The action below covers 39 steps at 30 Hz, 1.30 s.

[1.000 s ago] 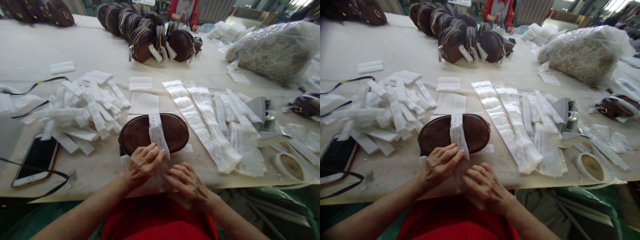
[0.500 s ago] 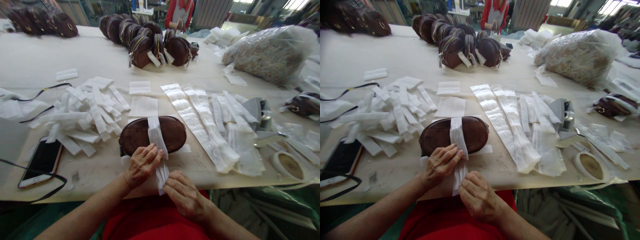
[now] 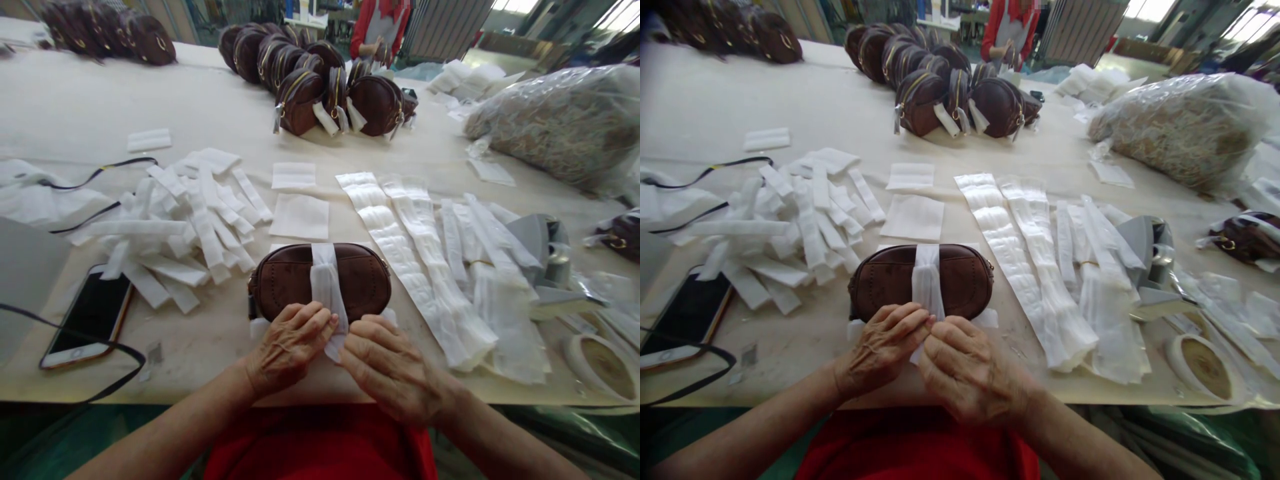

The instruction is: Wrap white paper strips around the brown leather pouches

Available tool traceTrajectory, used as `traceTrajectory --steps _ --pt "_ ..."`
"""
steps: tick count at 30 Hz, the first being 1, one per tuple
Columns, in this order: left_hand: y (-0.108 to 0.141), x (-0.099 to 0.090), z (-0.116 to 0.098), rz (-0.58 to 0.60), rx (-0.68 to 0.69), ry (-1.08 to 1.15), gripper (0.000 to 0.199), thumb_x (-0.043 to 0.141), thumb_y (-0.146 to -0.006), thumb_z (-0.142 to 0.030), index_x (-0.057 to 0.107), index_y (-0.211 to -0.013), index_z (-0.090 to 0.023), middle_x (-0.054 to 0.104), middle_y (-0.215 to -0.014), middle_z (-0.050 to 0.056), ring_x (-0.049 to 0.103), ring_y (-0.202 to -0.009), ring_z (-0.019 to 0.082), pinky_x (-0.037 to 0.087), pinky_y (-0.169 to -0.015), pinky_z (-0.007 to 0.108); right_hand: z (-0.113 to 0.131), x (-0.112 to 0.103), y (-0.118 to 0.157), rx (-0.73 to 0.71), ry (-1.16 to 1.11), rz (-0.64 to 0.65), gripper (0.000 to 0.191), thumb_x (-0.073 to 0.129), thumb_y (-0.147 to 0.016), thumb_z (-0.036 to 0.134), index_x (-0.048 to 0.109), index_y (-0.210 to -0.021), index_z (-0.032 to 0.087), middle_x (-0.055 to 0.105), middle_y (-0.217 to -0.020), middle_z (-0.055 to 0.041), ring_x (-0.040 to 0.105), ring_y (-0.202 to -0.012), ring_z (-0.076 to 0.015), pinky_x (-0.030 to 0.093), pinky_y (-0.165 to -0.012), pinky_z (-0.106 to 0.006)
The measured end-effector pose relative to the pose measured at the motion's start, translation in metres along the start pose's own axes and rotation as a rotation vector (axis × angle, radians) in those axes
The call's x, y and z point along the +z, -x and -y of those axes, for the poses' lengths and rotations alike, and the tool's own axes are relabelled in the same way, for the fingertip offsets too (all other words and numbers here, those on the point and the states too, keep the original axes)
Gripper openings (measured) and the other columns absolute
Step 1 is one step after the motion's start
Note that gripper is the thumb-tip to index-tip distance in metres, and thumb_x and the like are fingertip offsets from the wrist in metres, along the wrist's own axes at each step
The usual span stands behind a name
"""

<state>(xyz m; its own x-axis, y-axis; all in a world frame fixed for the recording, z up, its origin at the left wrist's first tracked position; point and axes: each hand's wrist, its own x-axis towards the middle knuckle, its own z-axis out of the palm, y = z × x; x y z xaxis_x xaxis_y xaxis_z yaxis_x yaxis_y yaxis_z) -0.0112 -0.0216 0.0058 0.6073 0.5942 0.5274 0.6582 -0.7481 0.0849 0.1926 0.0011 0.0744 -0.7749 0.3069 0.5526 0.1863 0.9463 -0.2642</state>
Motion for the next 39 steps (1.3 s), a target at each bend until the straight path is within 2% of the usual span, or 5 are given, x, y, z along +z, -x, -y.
traceTrajectory --steps 5,12,22,31,39 --pt "0.000 0.000 0.002 -0.082 -0.047 0.153 0.031 0.040 -0.082 -0.003 0.060 -0.104 -0.012 0.066 -0.104 0.010 0.057 -0.107 0.019 0.048 -0.085 0.032 -0.034 0.012 -0.013 0.047 -0.043 -0.032 0.024 0.038 -0.095 0.011 0.061 -0.091 0.013 0.061 -0.079 -0.0078 0.052 -0.079 -0.0172 0.047 -0.073 -0.031" --pt "0.001 -0.002 0.006 -0.091 -0.047 0.251 0.025 0.039 -0.084 -0.004 0.061 -0.092 -0.010 0.068 -0.100 0.015 0.057 -0.113 0.021 0.052 -0.083 0.030 -0.063 0.031 -0.018 0.267 -0.207 -0.046 0.018 0.047 -0.092 0.009 0.063 -0.085 0.015 0.060 -0.075 -0.0038 0.053 -0.073 -0.0129 0.047 -0.067 -0.025" --pt "0.000 -0.002 0.007 -0.106 -0.051 0.264 0.025 0.038 -0.085 -0.003 0.060 -0.079 -0.013 0.069 -0.099 0.013 0.059 -0.112 0.021 0.052 -0.084 0.030 -0.071 0.025 -0.024 0.310 -0.451 0.078 0.019 0.049 -0.091 0.009 0.067 -0.092 0.015 0.063 -0.082 -0.0043 0.058 -0.078 -0.0120 0.052 -0.068 -0.023" --pt "0.000 -0.003 0.007 -0.094 -0.046 0.261 0.025 0.038 -0.087 -0.004 0.060 -0.078 -0.011 0.068 -0.103 0.015 0.059 -0.111 0.022 0.052 -0.085 0.031 -0.070 0.039 -0.025 0.195 -0.290 -0.059 0.019 0.047 -0.090 0.005 0.064 -0.090 0.012 0.064 -0.077 -0.0059 0.055 -0.076 -0.0147 0.049 -0.070 -0.029" --pt "-0.002 -0.004 0.008 -0.084 -0.043 0.269 0.026 0.036 -0.086 -0.004 0.059 -0.077 -0.013 0.067 -0.097 0.013 0.059 -0.106 0.021 0.052 -0.081 0.030 -0.067 0.052 -0.019 0.290 -0.164 -0.075 0.017 0.046 -0.093 0.011 0.062 -0.086 0.015 0.059 -0.076 -0.0045 0.050 -0.075 -0.0147 0.046 -0.067 -0.027"
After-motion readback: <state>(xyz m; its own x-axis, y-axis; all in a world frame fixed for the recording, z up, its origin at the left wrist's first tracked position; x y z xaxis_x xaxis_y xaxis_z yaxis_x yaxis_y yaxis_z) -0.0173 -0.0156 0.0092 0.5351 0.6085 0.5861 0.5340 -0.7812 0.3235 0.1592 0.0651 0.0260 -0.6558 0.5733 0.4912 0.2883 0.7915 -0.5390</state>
